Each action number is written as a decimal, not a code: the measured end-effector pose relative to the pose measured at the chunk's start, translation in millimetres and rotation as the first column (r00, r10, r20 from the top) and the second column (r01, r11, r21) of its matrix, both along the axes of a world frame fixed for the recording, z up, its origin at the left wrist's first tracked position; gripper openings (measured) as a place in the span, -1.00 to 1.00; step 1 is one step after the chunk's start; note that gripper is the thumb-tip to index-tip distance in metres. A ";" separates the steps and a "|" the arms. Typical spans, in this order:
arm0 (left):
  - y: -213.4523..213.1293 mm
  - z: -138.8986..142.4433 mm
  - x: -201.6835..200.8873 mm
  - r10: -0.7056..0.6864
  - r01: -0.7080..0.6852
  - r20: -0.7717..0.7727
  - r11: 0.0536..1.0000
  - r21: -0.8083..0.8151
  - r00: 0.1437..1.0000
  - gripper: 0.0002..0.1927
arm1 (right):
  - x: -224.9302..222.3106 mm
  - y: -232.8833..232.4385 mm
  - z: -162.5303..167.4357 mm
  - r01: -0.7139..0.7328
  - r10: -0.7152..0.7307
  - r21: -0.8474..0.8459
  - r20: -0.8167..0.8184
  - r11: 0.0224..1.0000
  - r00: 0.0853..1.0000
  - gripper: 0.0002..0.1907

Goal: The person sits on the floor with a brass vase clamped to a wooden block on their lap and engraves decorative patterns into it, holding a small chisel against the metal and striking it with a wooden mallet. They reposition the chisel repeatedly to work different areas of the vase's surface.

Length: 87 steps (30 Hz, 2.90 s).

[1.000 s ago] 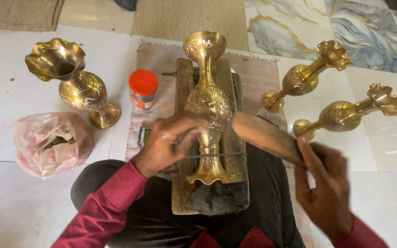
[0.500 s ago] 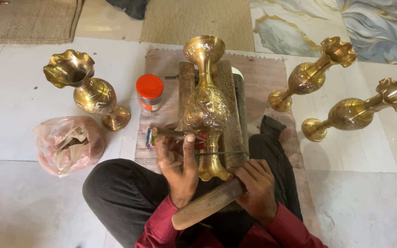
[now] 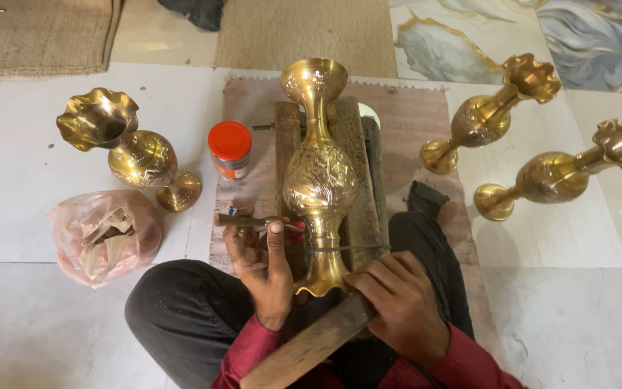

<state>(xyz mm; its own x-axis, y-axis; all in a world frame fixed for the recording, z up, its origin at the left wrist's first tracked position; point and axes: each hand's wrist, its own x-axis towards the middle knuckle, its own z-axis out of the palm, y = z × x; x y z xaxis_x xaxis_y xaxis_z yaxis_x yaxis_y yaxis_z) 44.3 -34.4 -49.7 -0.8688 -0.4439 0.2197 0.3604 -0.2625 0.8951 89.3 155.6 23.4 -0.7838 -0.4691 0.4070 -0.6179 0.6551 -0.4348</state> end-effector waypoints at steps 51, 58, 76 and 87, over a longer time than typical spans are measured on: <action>-16.1 105.7 -97.0 -0.848 0.402 0.187 0.033 -0.915 0.496 -0.45 | 43.7 73.6 -50.5 0.635 -0.623 -0.149 0.125 0.758 0.772 -0.40; -47.8 91.2 -90.2 -0.830 0.458 0.152 0.134 -0.879 0.536 -0.40 | 20.7 60.0 -18.1 0.451 -0.463 0.183 0.024 0.873 0.886 -0.28; -65.7 81.6 -88.4 -0.842 0.469 0.083 0.213 -0.857 0.534 -0.46 | 4.8 56.3 14.3 0.429 -0.452 -0.270 -0.028 0.862 0.892 -0.34; -67.5 79.0 -83.8 -0.795 0.428 0.110 0.198 -0.882 0.596 -0.44 | 0.9 56.5 23.9 0.379 -0.345 0.038 -0.337 0.925 0.876 -0.40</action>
